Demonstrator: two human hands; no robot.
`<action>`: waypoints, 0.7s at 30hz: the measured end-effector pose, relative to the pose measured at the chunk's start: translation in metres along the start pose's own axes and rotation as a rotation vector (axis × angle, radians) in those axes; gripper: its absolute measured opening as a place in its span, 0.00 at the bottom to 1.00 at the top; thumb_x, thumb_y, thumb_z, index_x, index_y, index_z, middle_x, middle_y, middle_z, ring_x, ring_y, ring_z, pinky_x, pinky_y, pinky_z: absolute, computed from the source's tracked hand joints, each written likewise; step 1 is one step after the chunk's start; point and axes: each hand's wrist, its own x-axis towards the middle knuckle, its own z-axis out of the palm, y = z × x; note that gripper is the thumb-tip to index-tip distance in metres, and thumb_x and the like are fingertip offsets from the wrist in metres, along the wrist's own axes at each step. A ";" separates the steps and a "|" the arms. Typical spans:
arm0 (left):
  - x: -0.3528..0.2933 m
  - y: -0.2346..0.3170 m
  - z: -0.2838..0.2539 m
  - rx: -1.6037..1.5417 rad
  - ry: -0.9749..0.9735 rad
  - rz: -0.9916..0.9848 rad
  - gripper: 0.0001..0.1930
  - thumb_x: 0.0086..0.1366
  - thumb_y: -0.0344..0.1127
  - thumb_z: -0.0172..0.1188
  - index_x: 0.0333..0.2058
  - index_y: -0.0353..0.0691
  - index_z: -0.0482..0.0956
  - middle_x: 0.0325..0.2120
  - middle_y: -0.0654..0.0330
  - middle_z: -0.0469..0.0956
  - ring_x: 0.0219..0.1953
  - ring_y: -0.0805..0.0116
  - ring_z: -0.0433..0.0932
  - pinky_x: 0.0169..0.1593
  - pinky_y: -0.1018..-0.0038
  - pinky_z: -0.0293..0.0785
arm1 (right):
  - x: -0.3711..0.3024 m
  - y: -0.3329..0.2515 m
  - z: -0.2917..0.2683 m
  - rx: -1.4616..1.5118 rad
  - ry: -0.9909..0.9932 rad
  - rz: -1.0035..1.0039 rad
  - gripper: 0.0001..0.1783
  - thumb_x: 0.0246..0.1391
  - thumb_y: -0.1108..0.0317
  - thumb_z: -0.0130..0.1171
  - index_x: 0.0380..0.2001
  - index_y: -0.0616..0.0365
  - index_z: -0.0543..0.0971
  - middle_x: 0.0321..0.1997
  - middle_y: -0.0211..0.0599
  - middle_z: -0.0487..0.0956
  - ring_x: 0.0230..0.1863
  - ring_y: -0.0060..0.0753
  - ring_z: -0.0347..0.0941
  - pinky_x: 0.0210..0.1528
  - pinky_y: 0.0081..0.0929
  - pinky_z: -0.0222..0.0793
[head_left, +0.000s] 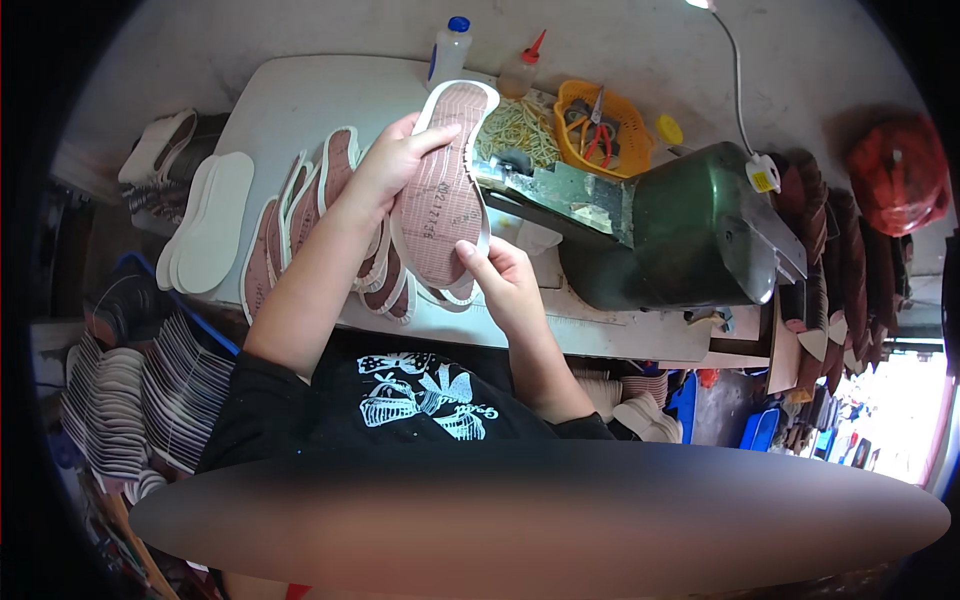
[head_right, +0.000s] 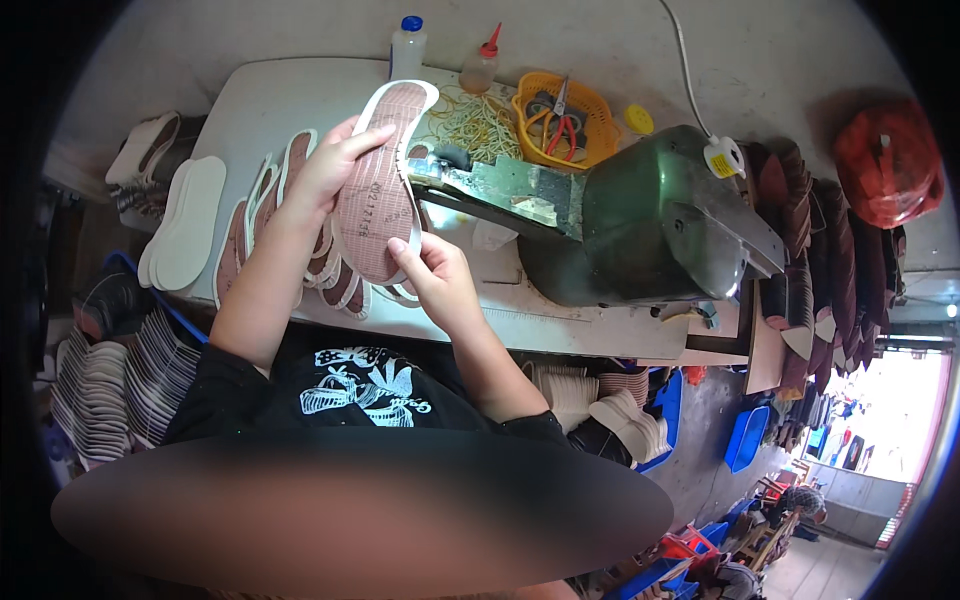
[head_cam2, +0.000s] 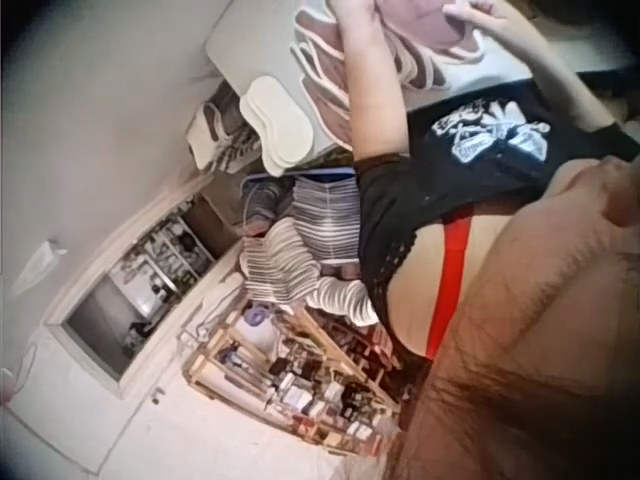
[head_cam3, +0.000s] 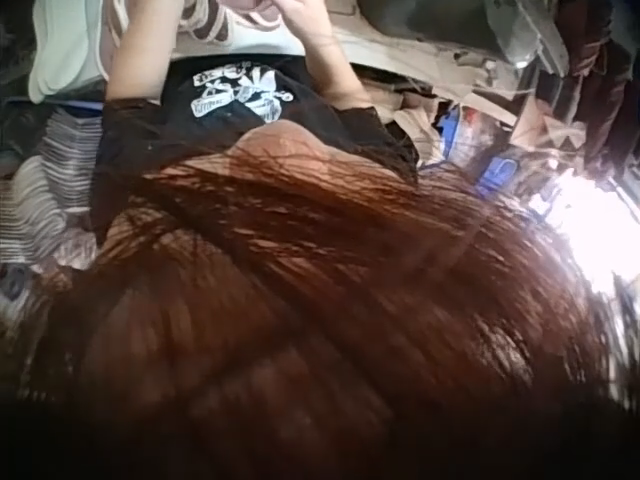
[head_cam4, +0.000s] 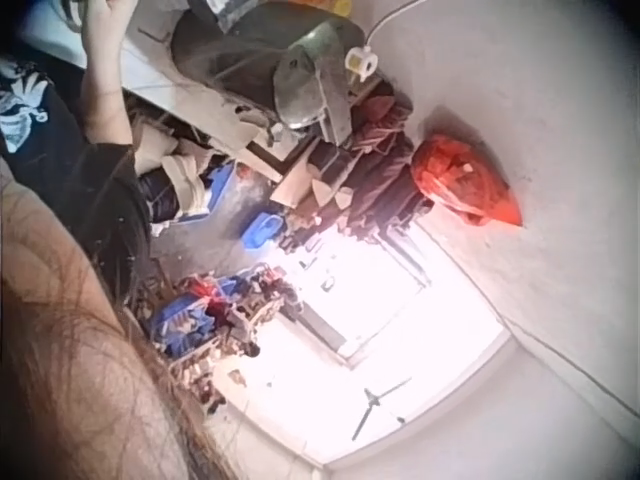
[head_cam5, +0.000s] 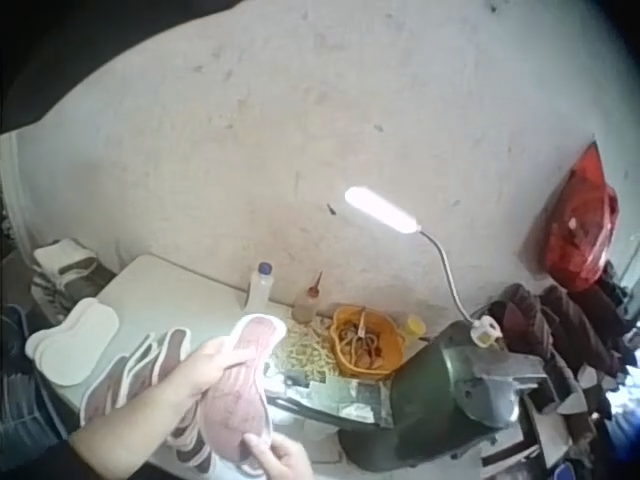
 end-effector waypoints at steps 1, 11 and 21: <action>0.005 -0.002 0.002 -0.001 -0.018 -0.014 0.19 0.58 0.37 0.59 0.45 0.31 0.71 0.34 0.58 0.78 0.32 0.73 0.78 0.36 0.77 0.75 | 0.000 -0.002 0.001 0.017 0.024 -0.024 0.11 0.59 0.66 0.53 0.34 0.64 0.77 0.29 0.26 0.77 0.30 0.13 0.68 0.34 0.16 0.65; 0.026 -0.016 0.027 0.146 -0.028 0.011 0.17 0.59 0.35 0.58 0.45 0.31 0.72 0.33 0.58 0.78 0.31 0.75 0.78 0.36 0.79 0.74 | -0.010 -0.005 -0.005 0.165 0.161 -0.057 0.13 0.56 0.66 0.56 0.39 0.65 0.77 0.35 0.32 0.79 0.34 0.17 0.72 0.36 0.18 0.69; 0.047 -0.017 0.021 0.322 0.075 0.056 0.15 0.58 0.37 0.58 0.37 0.28 0.76 0.28 0.57 0.79 0.27 0.72 0.77 0.33 0.76 0.73 | 0.003 0.009 0.010 0.413 0.122 0.128 0.17 0.57 0.61 0.54 0.35 0.69 0.76 0.30 0.47 0.80 0.30 0.33 0.79 0.34 0.24 0.73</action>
